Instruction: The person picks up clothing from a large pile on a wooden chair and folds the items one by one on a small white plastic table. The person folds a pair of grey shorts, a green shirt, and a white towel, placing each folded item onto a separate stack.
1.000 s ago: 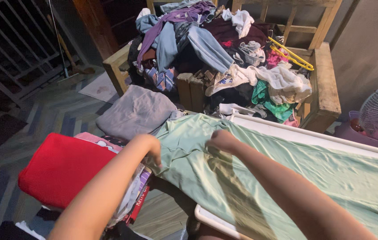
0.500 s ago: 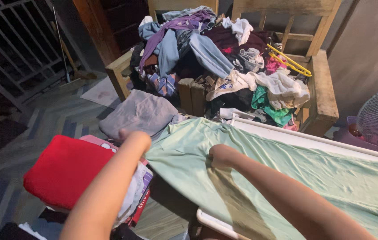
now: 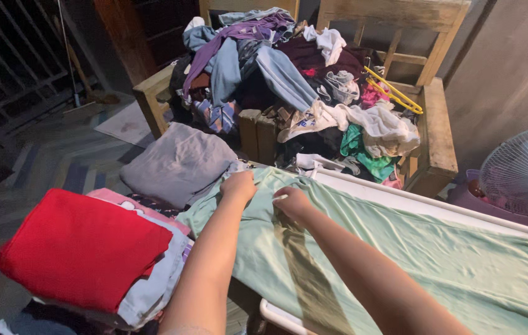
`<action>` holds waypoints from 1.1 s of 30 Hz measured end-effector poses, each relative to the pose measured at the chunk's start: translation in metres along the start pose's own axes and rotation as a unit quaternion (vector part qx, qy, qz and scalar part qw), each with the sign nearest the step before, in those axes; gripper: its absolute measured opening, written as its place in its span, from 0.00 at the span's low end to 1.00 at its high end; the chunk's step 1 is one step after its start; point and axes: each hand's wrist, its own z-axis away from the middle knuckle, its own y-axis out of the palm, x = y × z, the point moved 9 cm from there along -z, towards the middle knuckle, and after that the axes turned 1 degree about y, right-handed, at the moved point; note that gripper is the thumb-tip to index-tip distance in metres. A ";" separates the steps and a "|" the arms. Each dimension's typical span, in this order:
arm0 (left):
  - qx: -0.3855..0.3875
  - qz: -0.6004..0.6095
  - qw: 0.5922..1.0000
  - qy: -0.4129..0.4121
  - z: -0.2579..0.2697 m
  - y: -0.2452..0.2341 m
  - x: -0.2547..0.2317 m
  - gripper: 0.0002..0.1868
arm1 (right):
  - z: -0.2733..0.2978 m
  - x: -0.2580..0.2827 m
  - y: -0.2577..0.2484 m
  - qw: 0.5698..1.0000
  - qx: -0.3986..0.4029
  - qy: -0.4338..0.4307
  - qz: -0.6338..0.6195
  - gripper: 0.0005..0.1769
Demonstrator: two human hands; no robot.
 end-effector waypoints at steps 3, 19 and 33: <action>-0.022 0.061 0.997 -0.034 -0.012 0.006 0.010 0.15 | -0.004 0.016 -0.003 0.997 -0.012 -0.077 -0.001 0.07; 0.319 0.531 0.779 -0.100 0.001 0.030 0.114 0.20 | 0.176 0.132 0.027 0.834 0.035 -0.468 0.289 0.17; 0.008 -0.058 0.996 -0.060 0.037 -0.016 0.089 0.20 | 0.178 0.112 0.046 0.876 0.202 -0.318 0.301 0.24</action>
